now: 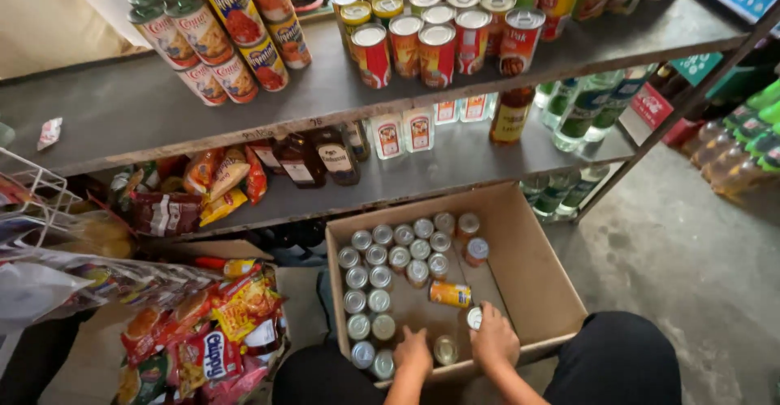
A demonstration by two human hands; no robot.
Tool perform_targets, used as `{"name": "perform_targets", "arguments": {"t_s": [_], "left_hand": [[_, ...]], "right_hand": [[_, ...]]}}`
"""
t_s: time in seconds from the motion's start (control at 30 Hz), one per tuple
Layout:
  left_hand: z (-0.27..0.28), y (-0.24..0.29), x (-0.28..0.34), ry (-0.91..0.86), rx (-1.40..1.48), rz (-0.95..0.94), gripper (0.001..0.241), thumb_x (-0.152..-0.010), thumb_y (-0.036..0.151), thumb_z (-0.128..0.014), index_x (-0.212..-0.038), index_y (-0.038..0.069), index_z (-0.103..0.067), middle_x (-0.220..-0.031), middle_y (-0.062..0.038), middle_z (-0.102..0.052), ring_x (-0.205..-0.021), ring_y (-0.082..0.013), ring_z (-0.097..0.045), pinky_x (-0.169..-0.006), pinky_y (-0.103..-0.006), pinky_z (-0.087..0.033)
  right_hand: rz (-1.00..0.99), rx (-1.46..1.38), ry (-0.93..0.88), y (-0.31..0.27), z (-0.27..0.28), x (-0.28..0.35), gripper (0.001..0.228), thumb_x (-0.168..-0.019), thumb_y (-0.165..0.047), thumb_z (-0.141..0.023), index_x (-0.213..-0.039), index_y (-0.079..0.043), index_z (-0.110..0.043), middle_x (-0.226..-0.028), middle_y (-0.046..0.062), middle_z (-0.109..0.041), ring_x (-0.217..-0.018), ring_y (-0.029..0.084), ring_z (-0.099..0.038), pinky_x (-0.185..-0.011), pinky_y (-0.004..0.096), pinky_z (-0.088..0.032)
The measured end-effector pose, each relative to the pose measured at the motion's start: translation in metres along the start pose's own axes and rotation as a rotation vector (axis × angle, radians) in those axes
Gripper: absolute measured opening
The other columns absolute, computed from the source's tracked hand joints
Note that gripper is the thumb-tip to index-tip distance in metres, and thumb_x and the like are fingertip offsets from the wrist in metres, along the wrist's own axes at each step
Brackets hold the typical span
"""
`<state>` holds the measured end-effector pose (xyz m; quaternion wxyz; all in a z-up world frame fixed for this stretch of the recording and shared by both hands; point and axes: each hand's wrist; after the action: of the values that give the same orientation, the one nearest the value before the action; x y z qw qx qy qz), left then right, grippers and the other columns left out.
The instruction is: The recorder is taking canned food items out of a cardboard box and arranging them neatly on a grocery store shelf.
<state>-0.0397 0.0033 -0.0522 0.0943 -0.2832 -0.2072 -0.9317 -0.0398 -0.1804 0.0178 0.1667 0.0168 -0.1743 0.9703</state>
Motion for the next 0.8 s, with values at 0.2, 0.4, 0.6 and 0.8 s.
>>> {"name": "perform_targets", "arguments": {"t_s": [0.2, 0.4, 0.6, 0.8], "left_hand": [[0.014, 0.009, 0.017, 0.014, -0.031, -0.028, 0.046, -0.097, 0.012, -0.057, -0.140, 0.027, -0.058, -0.158, -0.022, -0.035, -0.121, -0.0461, -0.061, -0.100, -0.0518, -0.052], [0.021, 0.013, 0.026, 0.004, -0.021, 0.010, 0.047, -0.098, 0.010, -0.056, -0.143, 0.022, -0.050, -0.160, -0.024, -0.033, -0.118, -0.0459, -0.063, -0.096, -0.0530, -0.055], [0.008, 0.007, 0.020, 0.046, 0.002, -0.016, 0.049, -0.097, 0.011, -0.059, -0.144, 0.017, -0.047, -0.159, -0.024, -0.036, -0.115, -0.0450, -0.066, -0.093, -0.0535, -0.056], [0.033, 0.019, 0.037, -0.013, -0.037, 0.017, 0.071, -0.087, 0.009, -0.067, -0.151, 0.020, -0.038, -0.158, -0.021, -0.035, -0.117, -0.0436, -0.065, -0.094, -0.0518, -0.056]], "right_hand": [[0.008, 0.000, 0.011, 0.002, -0.005, 0.007, 0.070, -0.071, -0.027, -0.087, -0.131, -0.022, -0.053, -0.120, 0.002, -0.065, -0.111, 0.027, -0.065, -0.089, 0.044, -0.056], [-0.026, 0.025, -0.059, -0.009, 0.015, 0.010, 0.068, -0.074, -0.029, -0.087, -0.132, -0.024, -0.053, -0.120, 0.001, -0.065, -0.111, 0.025, -0.065, -0.088, 0.043, -0.056], [-0.026, 0.027, -0.051, -0.012, 0.026, 0.014, 0.066, -0.075, -0.030, -0.086, -0.131, -0.024, -0.053, -0.120, 0.001, -0.066, -0.111, 0.025, -0.066, -0.087, 0.044, -0.057], [-0.057, 0.029, -0.066, -0.016, 0.028, 0.013, 0.064, -0.076, -0.031, -0.085, -0.132, -0.025, -0.054, -0.123, -0.001, -0.066, -0.111, 0.024, -0.066, -0.087, 0.044, -0.057]]}}
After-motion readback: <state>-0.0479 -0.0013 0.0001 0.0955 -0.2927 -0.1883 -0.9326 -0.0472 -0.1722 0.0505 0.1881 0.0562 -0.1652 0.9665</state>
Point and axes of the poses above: each hand's wrist, its own x-axis away from the middle knuckle, its own z-axis out of the back of the hand, y = z × x
